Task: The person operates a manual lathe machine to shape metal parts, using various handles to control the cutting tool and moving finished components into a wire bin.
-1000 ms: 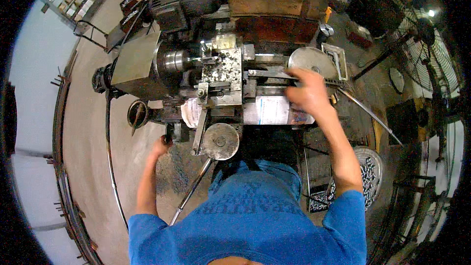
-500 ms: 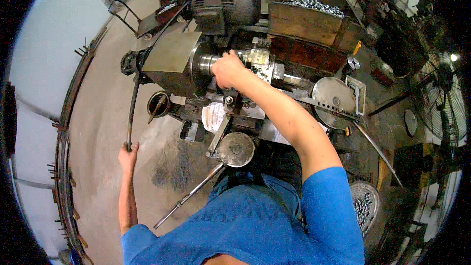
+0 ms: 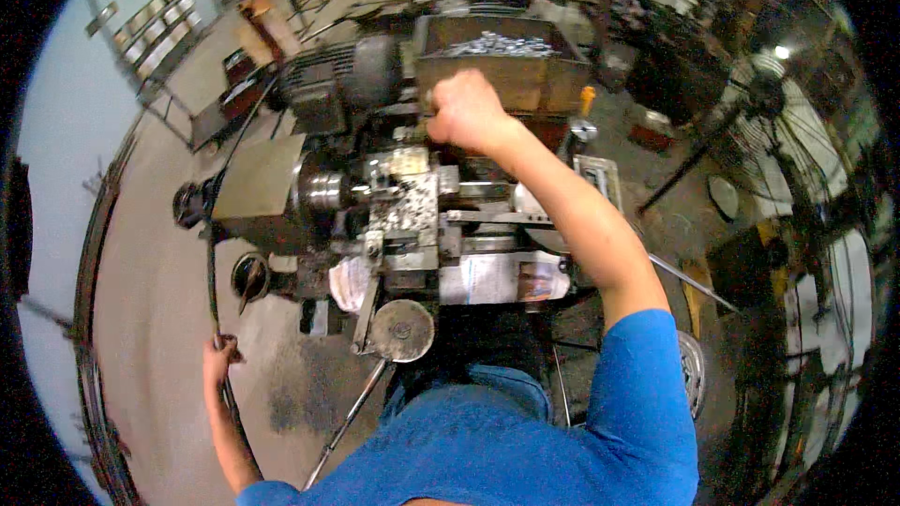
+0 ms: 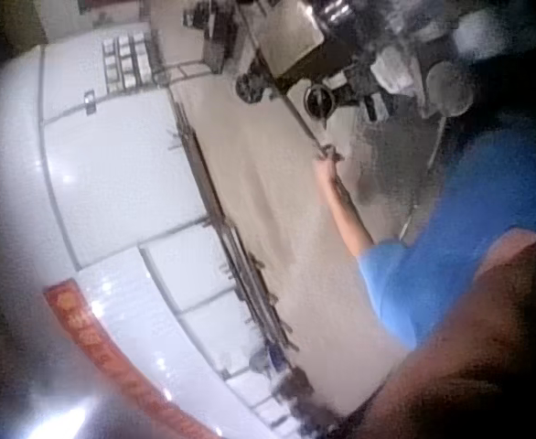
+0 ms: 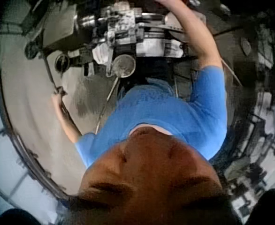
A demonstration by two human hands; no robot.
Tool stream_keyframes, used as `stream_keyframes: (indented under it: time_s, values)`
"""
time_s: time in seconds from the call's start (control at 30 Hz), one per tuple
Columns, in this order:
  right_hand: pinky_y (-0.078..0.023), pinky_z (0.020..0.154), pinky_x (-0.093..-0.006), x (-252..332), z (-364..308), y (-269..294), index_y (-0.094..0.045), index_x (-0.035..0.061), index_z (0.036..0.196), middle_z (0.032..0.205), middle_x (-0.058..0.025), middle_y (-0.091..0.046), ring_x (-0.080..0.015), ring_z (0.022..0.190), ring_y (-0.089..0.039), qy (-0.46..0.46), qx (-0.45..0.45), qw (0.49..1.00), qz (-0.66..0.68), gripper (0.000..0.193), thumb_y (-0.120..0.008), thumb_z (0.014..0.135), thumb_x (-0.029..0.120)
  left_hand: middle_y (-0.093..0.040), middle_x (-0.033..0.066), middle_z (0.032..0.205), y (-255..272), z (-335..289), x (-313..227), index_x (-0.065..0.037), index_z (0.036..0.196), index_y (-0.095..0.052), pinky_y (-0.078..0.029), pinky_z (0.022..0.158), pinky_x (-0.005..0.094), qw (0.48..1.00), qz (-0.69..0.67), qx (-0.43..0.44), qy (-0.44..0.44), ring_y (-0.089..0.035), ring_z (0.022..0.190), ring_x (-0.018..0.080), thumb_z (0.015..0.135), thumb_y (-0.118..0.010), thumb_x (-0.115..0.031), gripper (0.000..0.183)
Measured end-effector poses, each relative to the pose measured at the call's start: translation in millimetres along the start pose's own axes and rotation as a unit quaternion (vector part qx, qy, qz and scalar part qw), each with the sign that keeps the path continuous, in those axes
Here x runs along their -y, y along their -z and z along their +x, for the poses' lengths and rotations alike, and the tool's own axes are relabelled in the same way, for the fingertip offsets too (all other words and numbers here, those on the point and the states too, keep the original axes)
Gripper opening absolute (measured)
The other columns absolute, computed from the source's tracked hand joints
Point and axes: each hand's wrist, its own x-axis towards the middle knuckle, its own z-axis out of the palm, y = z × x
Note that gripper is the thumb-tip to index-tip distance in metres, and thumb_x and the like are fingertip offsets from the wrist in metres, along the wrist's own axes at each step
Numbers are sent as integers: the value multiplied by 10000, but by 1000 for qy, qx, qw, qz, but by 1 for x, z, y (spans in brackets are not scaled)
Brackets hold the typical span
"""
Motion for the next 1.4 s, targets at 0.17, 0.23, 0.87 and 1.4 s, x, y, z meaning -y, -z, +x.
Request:
stream_keyframes:
  time_s: [0.17,0.23,0.87,1.4]
  values:
    - [-393,859,-456,-35,-44,14,-554,126,1125,1227,-195,-443,-360,1020,-474,-64,-150,981,-108,583,-663,563,235,-552,109,756,-17,-3,-14,49,935,-508,-499,553,319,998,-20,-48,-37,-559,605,178,787,-648,-225,342]
    - [-399,866,-462,-18,-74,15,-576,113,1079,1206,-213,-455,-366,1030,-471,-49,-106,993,-6,573,-688,536,252,-576,119,876,4,16,7,26,1263,-383,-482,578,318,1000,19,8,10,-559,661,196,785,-664,-296,641]
    - [-390,886,-497,-94,-620,-114,-624,126,1043,1247,-180,-403,-343,1159,-384,-828,138,542,-37,424,-604,690,359,-564,102,795,-181,73,-74,8,1074,-436,-489,558,314,993,39,114,11,-552,625,186,794,-659,-308,479]
    - [-469,864,-365,-109,-641,-112,-637,38,975,1064,-187,-602,-306,1000,-584,-787,175,590,39,411,-553,668,297,-554,87,727,-126,62,-49,-7,916,-480,-495,540,311,998,1,57,37,-545,594,178,801,-655,-319,376]
